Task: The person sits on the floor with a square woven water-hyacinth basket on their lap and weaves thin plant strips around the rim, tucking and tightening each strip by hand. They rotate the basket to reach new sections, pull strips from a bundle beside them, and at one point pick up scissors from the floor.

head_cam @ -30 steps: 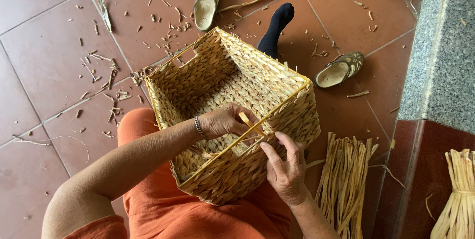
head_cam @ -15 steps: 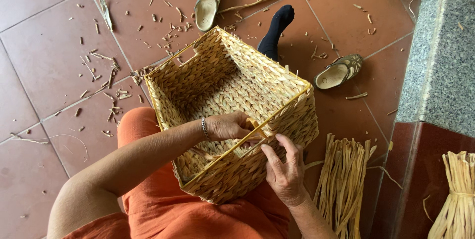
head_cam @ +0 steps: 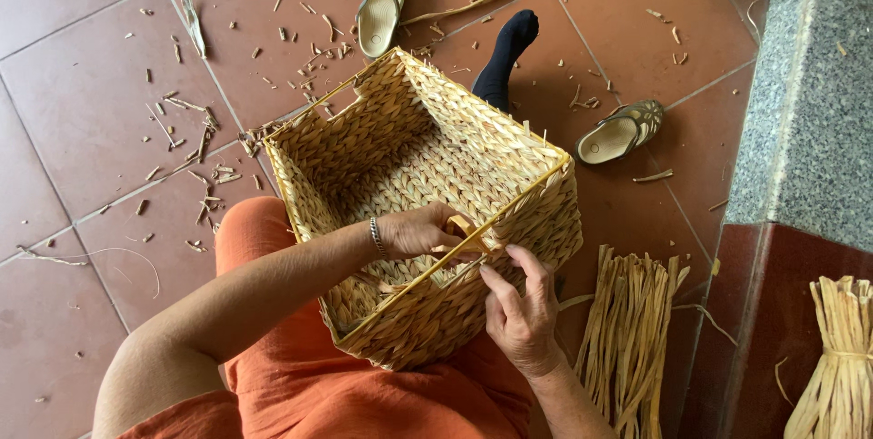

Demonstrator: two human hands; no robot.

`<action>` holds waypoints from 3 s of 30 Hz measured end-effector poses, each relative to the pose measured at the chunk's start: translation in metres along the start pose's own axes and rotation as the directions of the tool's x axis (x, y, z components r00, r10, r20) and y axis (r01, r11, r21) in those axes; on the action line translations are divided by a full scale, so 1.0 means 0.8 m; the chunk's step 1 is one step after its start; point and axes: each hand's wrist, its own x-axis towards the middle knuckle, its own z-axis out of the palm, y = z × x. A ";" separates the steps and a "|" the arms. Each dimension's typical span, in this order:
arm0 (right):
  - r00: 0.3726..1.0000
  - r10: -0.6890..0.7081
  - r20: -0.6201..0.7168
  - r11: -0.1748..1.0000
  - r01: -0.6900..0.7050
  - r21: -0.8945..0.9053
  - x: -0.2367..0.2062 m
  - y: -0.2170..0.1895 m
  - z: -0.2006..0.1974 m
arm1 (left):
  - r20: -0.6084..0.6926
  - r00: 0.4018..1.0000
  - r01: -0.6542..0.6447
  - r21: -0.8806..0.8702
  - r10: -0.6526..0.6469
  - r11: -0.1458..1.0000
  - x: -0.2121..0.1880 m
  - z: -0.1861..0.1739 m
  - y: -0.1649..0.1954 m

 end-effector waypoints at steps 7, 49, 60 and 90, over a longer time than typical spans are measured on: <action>0.993 0.089 -0.076 0.984 -0.076 0.161 0.014 0.001 -0.001 | -0.011 1.000 -0.021 -0.048 0.021 0.999 -0.007 0.002 0.020; 0.671 0.428 0.606 0.297 -0.737 0.607 -0.044 0.049 0.000 | 0.012 0.988 -0.157 0.001 0.157 0.988 -0.016 0.020 0.020; 0.728 0.474 0.495 0.449 -0.684 0.575 -0.100 0.037 -0.002 | -0.072 0.965 -0.237 0.181 0.253 0.955 -0.020 0.034 0.012; 0.970 0.242 0.035 0.919 -0.241 0.313 0.007 0.027 -0.009 | -0.345 0.929 0.041 -0.267 -0.136 0.963 -0.014 0.023 0.025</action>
